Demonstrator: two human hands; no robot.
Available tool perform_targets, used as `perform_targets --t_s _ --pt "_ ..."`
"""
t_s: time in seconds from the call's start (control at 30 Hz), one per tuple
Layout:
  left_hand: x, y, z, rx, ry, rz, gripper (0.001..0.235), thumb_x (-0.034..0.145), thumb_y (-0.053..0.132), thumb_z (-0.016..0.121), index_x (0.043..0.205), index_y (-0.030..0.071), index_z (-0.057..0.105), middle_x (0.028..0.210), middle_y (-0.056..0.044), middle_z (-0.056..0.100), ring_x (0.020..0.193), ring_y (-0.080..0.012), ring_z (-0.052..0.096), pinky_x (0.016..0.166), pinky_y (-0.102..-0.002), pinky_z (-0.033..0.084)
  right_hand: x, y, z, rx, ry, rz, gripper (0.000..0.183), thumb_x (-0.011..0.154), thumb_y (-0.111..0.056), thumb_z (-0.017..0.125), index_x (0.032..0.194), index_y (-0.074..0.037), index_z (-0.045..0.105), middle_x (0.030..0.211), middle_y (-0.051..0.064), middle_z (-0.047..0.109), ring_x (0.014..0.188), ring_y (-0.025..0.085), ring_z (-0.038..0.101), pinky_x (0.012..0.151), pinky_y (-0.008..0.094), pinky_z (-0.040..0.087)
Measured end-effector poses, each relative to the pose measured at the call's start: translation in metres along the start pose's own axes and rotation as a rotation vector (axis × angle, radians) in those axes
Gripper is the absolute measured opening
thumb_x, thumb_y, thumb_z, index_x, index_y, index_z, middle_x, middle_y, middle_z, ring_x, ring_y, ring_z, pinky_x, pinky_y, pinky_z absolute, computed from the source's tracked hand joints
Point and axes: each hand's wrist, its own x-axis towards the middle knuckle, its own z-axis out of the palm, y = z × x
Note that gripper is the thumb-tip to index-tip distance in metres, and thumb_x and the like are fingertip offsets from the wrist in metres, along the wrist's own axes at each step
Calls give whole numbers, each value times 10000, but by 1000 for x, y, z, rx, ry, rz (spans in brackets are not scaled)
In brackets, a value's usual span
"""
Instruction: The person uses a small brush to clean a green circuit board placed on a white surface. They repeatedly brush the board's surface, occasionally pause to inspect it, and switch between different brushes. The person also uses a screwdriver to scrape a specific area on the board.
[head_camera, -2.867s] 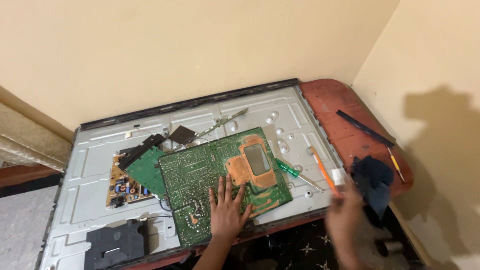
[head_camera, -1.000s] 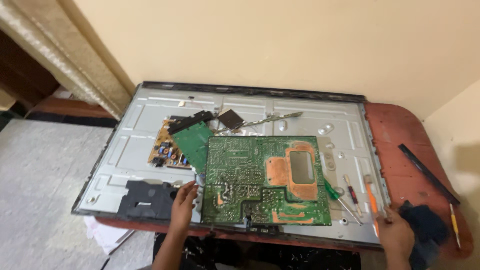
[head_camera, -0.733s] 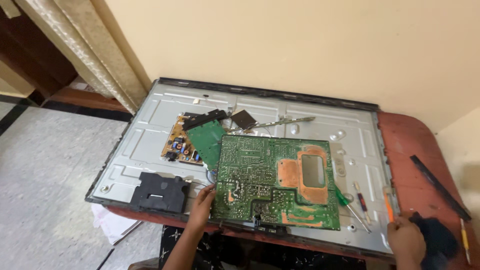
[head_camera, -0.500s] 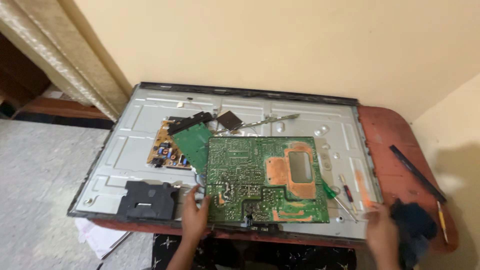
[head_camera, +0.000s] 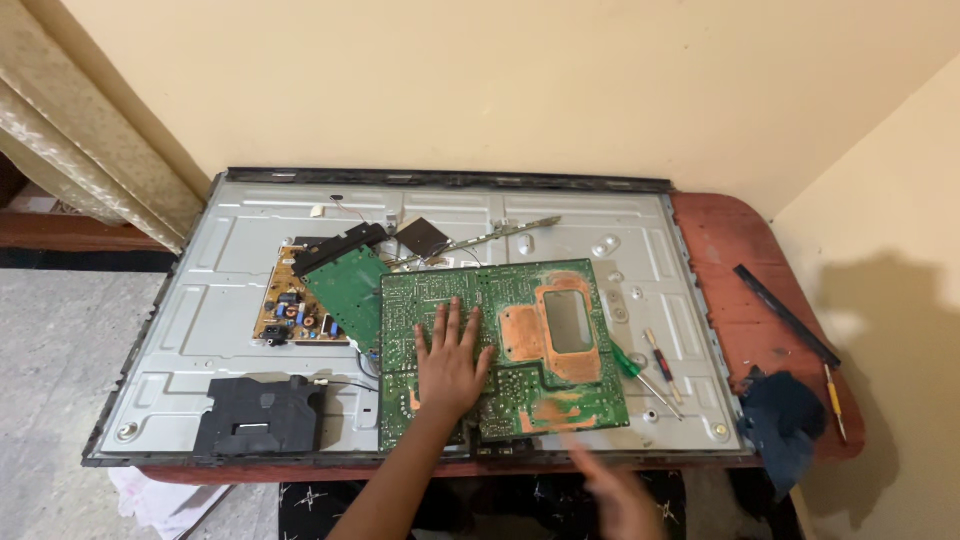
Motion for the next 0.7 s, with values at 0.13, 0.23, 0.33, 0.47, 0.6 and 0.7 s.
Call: perform_targets --t_s 0.13,0.23,0.33,0.47,0.6,0.7 --pt "-5 -2 10 36 43 23 681 990 555 384 1589 241 307 1687 -86 158 1547 -302 125 1206 -604 63 -5 34 -23 -282 244 37 664 932 49 396 1491 -263 573 1239 208 695 1098 300 711 1007 420 565" --pt "-3 -3 6 40 -24 -5 684 998 561 360 1608 259 284 1706 -71 145 1565 -284 116 1230 -590 60 -6 38 19 -258 123 -391 663 951 106 435 1514 -216 573 1308 313 652 1229 416 617 1070 499 467" --pt "-2 -3 3 52 -44 -4 686 998 570 344 1612 271 269 1705 -66 139 1563 -278 111 1229 -585 56 -15 41 36 -237 -17 -454 721 894 113 449 1523 -225 552 1217 284 654 1171 396 634 1031 492 476" --pt "0 -1 2 66 -49 -11 683 994 568 349 1606 276 268 1698 -66 137 1555 -286 111 1220 -589 55 -17 53 -5 -334 211 53 717 887 93 458 1495 -271 565 1270 250 643 1181 378 637 991 469 506" --pt "0 -1 1 74 -50 -12 687 990 573 347 1602 270 268 1701 -60 148 1558 -286 122 1225 -584 59 -7 41 -13 -393 252 -1 714 880 73 466 1467 -318 577 1323 216 632 1190 360 641 950 447 536" --pt "-2 -1 0 71 -42 -20 686 991 571 363 1603 269 292 1705 -66 169 1562 -292 139 1227 -591 74 -5 13 18 -377 219 -78 713 874 58 473 1446 -353 587 1363 190 623 1196 346 643 920 430 558"
